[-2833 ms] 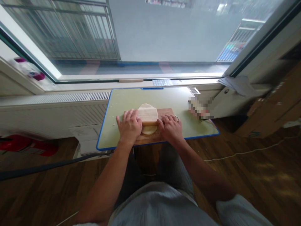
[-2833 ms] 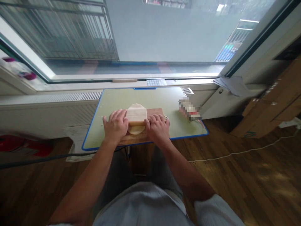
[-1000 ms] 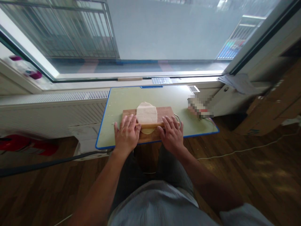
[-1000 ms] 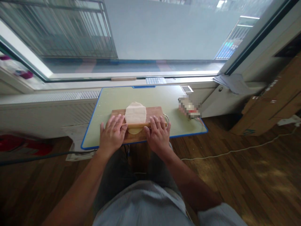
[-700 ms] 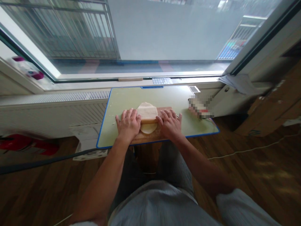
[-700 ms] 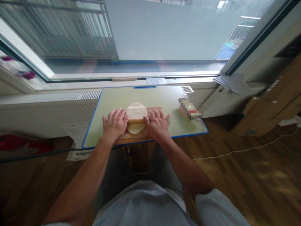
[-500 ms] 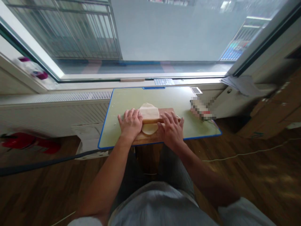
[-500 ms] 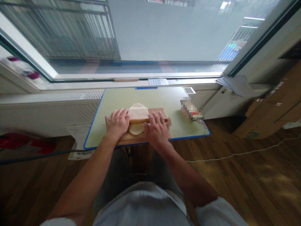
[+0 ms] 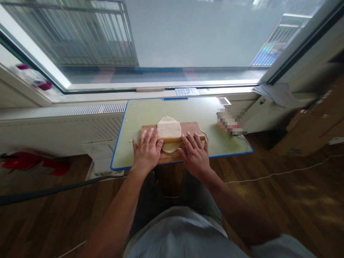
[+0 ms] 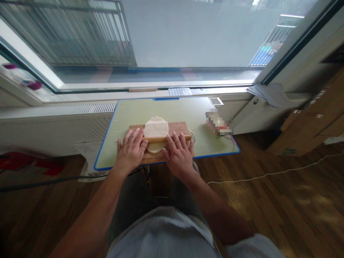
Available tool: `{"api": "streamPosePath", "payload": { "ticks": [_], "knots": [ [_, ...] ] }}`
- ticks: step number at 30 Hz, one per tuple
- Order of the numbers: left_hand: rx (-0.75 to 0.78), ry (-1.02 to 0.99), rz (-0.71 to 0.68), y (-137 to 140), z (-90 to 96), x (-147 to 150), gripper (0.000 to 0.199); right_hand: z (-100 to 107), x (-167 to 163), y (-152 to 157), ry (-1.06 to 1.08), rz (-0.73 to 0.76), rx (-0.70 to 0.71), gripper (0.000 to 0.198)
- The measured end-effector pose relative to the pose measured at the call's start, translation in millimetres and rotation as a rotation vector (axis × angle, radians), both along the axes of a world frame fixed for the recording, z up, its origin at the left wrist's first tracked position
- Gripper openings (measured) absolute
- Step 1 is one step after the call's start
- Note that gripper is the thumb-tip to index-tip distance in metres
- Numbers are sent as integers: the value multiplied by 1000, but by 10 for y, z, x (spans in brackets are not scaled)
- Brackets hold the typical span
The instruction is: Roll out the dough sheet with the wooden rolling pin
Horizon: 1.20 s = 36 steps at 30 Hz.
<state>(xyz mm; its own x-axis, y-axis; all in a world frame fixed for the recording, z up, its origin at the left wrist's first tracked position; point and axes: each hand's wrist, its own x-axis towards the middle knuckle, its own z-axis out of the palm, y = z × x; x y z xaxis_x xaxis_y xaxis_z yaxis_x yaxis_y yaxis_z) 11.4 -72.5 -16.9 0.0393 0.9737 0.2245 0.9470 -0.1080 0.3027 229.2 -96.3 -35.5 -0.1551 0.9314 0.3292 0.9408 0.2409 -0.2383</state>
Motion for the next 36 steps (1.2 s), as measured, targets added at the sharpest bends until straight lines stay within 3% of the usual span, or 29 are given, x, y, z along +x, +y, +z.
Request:
{"api": "streamPosePath", "payload": {
  "ticks": [17, 36],
  "knots": [
    [-22, 40, 33, 546, 63, 15, 58, 144, 3, 650, -21, -23, -121, 60],
    [-148, -1, 86, 1430, 185, 11, 51, 302, -109, 1537, -66, -91, -196, 61]
  ]
}}
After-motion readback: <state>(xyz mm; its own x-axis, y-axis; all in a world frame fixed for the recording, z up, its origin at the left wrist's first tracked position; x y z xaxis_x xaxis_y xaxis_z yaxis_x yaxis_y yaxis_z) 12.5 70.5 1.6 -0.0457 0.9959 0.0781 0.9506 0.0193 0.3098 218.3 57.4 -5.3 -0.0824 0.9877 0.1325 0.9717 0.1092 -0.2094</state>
